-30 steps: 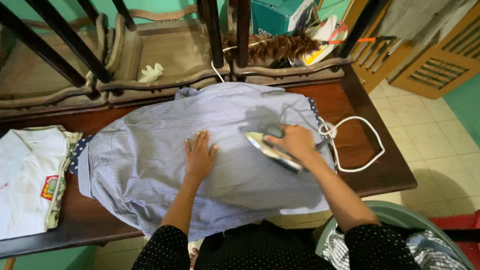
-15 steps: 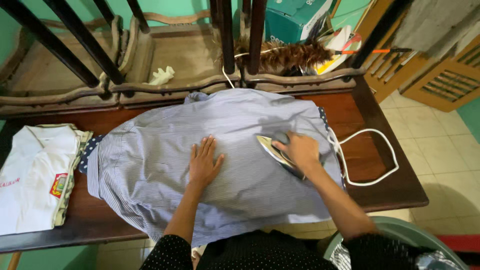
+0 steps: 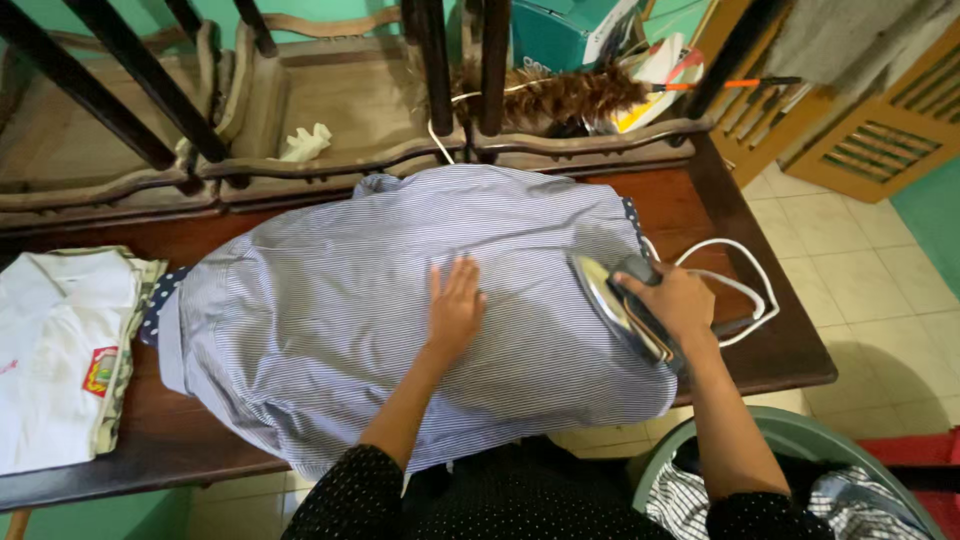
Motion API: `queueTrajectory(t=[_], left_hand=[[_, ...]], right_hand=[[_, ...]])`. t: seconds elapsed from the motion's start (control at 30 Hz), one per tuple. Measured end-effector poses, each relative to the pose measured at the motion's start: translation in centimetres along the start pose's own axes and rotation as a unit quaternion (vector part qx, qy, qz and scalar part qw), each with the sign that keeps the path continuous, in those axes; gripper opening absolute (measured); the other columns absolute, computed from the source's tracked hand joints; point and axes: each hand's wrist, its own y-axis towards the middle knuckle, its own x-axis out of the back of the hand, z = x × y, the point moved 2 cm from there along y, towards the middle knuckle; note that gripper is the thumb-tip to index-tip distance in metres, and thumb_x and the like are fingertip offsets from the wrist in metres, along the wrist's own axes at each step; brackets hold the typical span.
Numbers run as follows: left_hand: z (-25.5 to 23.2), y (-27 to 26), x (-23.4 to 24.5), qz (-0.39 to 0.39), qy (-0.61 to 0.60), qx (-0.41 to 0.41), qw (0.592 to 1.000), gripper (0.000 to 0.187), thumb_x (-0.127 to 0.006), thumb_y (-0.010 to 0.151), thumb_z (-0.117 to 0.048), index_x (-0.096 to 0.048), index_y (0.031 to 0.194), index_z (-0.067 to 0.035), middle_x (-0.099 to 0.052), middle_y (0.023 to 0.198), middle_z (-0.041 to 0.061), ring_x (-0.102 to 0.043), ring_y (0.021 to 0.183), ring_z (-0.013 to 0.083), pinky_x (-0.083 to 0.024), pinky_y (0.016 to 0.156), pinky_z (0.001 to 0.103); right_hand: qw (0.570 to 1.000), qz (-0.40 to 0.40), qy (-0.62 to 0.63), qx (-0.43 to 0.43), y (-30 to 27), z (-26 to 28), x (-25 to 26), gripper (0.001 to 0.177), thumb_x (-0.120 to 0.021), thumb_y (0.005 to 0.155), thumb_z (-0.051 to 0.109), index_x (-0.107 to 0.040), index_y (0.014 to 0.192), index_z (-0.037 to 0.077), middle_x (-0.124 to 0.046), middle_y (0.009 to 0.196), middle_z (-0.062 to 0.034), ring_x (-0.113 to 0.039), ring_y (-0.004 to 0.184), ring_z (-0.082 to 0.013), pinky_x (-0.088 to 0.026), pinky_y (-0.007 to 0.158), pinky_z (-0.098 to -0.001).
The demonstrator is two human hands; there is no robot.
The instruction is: The person irons a blue striped shirt using an iron on an ironing board, smoothing the fabric with one hand while moving the iron, then folds the shirt and presses the folded surfaces.
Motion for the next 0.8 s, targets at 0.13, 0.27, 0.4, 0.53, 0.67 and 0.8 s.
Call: queueTrajectory(t=[0.13, 0.27, 0.4, 0.53, 0.67, 0.8], left_hand=[[-4.4, 1.0, -0.4, 0.02, -0.031, -0.082, 0.996, 0.065, -0.042, 0.102, -0.041, -0.039, 0.153, -0.002, -0.037, 0.163, 0.011, -0.024, 0.154, 0.0254, -0.006, 0.125, 0.06], [-5.8, -0.3, 0.1, 0.044, -0.023, -0.102, 0.994, 0.069, -0.042, 0.101, -0.045, -0.035, 0.154, -0.001, -0.031, 0.165, 0.014, -0.022, 0.154, 0.0269, -0.009, 0.124, 0.054], [-5.5, -0.9, 0.6, 0.052, -0.057, -0.115, 0.99, 0.072, -0.042, 0.101, -0.048, -0.034, 0.155, -0.001, -0.03, 0.165, 0.014, -0.022, 0.154, 0.0272, -0.009, 0.124, 0.054], [-4.7, 0.1, -0.1, 0.076, -0.074, -0.079, 0.991, 0.073, -0.041, 0.102, -0.053, -0.035, 0.156, -0.005, -0.033, 0.166, 0.008, -0.024, 0.155, 0.0221, -0.007, 0.128, 0.056], [-3.6, 1.1, -0.7, 0.061, -0.048, -0.068, 0.995, 0.084, -0.044, 0.098, -0.062, -0.033, 0.156, -0.001, -0.03, 0.166, 0.011, -0.022, 0.154, 0.0244, -0.006, 0.124, 0.057], [-3.6, 1.1, -0.7, 0.083, -0.054, -0.069, 0.993, 0.089, -0.043, 0.095, -0.069, -0.033, 0.156, -0.005, -0.028, 0.165, 0.012, -0.021, 0.154, 0.025, -0.004, 0.122, 0.059]], right_hand=[[1.0, -0.01, -0.002, -0.021, 1.4, 0.3, 2.1, 0.073, -0.068, 0.081, 0.078, -0.078, 0.106, 0.01, -0.076, 0.085, -0.0213, -0.074, 0.085, -0.0409, -0.057, 0.076, -0.0525], [1.0, 0.0, -0.008, -0.028, 1.7, 1.3, 2.6, 0.072, -0.069, 0.08, 0.077, -0.079, 0.103, 0.009, -0.074, 0.086, -0.0226, -0.073, 0.084, -0.0413, -0.056, 0.074, -0.0521], [0.999, 0.051, -0.007, -0.005, 1.4, 3.3, 0.6, 0.069, -0.068, 0.077, 0.076, -0.078, 0.102, 0.012, -0.075, 0.091, -0.0205, -0.074, 0.087, -0.0386, -0.058, 0.076, -0.0504], [0.998, 0.035, -0.026, 0.043, 1.8, 4.8, -2.6, 0.068, -0.069, 0.077, 0.073, -0.076, 0.103, 0.01, -0.076, 0.093, -0.0193, -0.074, 0.089, -0.0382, -0.058, 0.078, -0.051], [0.999, 0.004, -0.048, -0.018, 5.7, 2.7, -4.3, 0.064, -0.066, 0.087, 0.068, -0.074, 0.109, 0.008, -0.075, 0.094, -0.0241, -0.073, 0.089, -0.0424, -0.057, 0.077, -0.0529], [0.998, -0.045, -0.032, -0.037, 9.5, 0.7, -4.4, 0.064, -0.066, 0.088, 0.067, -0.075, 0.108, 0.007, -0.075, 0.098, -0.0236, -0.072, 0.093, -0.0429, -0.056, 0.081, -0.0538]])
